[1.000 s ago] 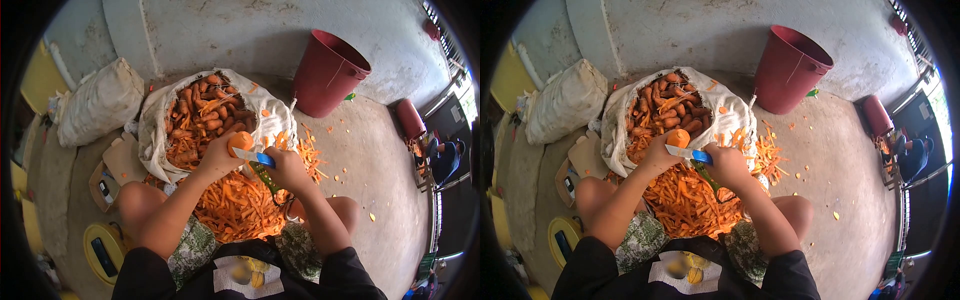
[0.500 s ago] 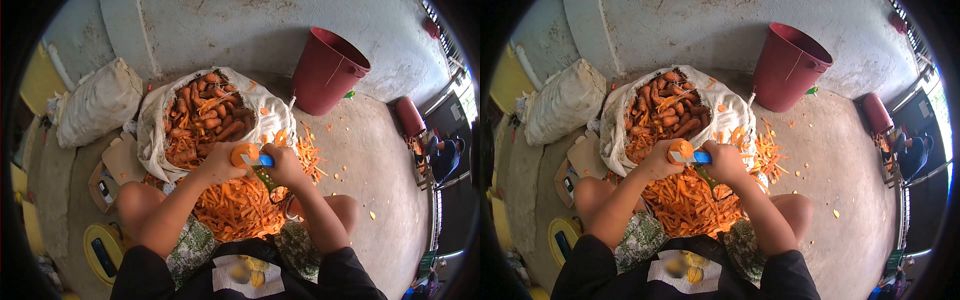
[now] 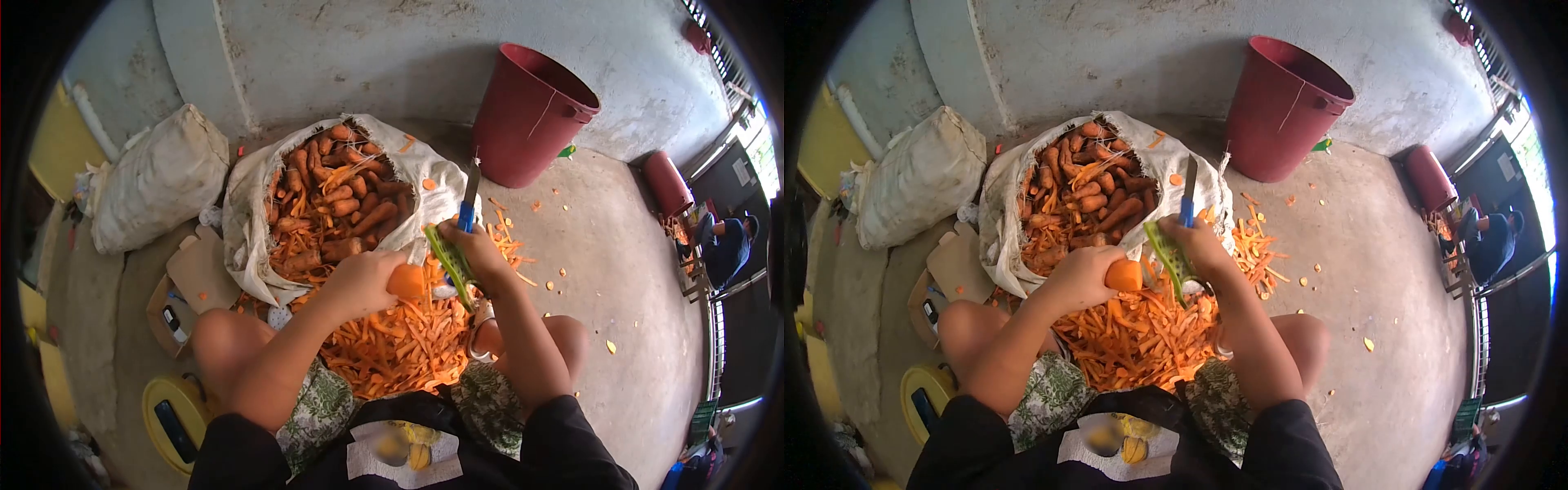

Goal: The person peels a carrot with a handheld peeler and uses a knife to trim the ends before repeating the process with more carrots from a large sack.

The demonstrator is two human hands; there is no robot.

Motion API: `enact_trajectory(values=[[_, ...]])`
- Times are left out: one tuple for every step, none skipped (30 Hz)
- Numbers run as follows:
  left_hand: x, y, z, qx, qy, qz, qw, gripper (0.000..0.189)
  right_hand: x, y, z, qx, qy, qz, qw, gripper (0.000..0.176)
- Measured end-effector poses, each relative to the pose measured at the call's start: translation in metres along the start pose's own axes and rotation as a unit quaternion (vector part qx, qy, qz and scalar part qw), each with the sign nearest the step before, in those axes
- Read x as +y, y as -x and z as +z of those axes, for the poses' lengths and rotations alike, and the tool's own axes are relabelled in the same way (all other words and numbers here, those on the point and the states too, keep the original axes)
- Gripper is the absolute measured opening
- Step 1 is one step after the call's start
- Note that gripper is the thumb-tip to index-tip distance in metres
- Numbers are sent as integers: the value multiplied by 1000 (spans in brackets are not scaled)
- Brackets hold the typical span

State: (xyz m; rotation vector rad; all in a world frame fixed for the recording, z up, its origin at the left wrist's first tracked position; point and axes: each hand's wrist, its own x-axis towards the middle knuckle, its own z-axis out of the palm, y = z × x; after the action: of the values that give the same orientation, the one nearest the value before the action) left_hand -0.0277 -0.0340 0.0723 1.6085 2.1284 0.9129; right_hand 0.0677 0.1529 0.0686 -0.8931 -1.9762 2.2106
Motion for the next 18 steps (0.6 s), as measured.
enact_trajectory(values=[[-3, 0, 0, -1, -85, -42, 995, 32, 3, 2, 3, 0, 0, 0, 1000, 31], [-5, 0, 2, -2, -85, -42, 996, 32, 7, 6, 5, -105, 29, -24, 994, 33], [-9, 1, 5, -15, -92, -68, 993, 33, 11, 10, 8, -208, 58, -49, 975, 36], [-12, 2, 8, -26, -99, -93, 990, 34, 17, 13, 17, -205, 109, -73, 970, 38], [-15, 3, 12, -23, -98, -91, 991, 34, 18, 16, 22, -198, 109, -60, 972, 35], [-17, 6, 16, -33, -68, -96, 993, 34, 16, 20, 27, -193, 110, -48, 974, 32], [-20, 7, 20, -43, -38, -100, 993, 34, 23, 16, 27, -215, 52, 39, 974, 26], [-24, 6, 22, -41, -38, -99, 994, 34, 21, 19, 32, -227, 42, 67, 971, 26], [-29, 5, 24, -96, -67, -97, 988, 40, 35, 15, 34, -222, 42, 62, 972, 27], [-31, 5, 24, -152, -95, -96, 979, 46, 51, 9, 34, -218, 42, 56, 973, 28], [-30, 5, 23, -185, -109, -107, 971, 48, 58, 8, 35, -213, 57, 82, 972, 25], [-35, 6, 25, -183, -108, -106, 971, 48, 61, 8, 36, -212, 59, 81, 972, 25], [-36, 6, 23, -197, -116, -92, 969, 50, 62, 9, 37, -208, 158, 93, 961, 26], [-37, 6, 19, -210, -125, -78, 967, 52, 62, 8, 39, -201, 255, 104, 940, 27], [-37, 8, 14, -220, -134, -106, 960, 53, 59, 6, 37, -199, 257, 102, 940, 27], [-30, 10, 1, -218, -135, -104, 961, 53, 54, 3, 31, -202, 259, 125, 936, 25], [-23, 13, -11, -204, -140, -125, 961, 45, 48, 1, 23, -205, 261, 148, 932, 25], [-21, 14, -17, -190, -145, -145, 960, 37, 40, -2, 12, -207, 263, 171, 927, 26]])
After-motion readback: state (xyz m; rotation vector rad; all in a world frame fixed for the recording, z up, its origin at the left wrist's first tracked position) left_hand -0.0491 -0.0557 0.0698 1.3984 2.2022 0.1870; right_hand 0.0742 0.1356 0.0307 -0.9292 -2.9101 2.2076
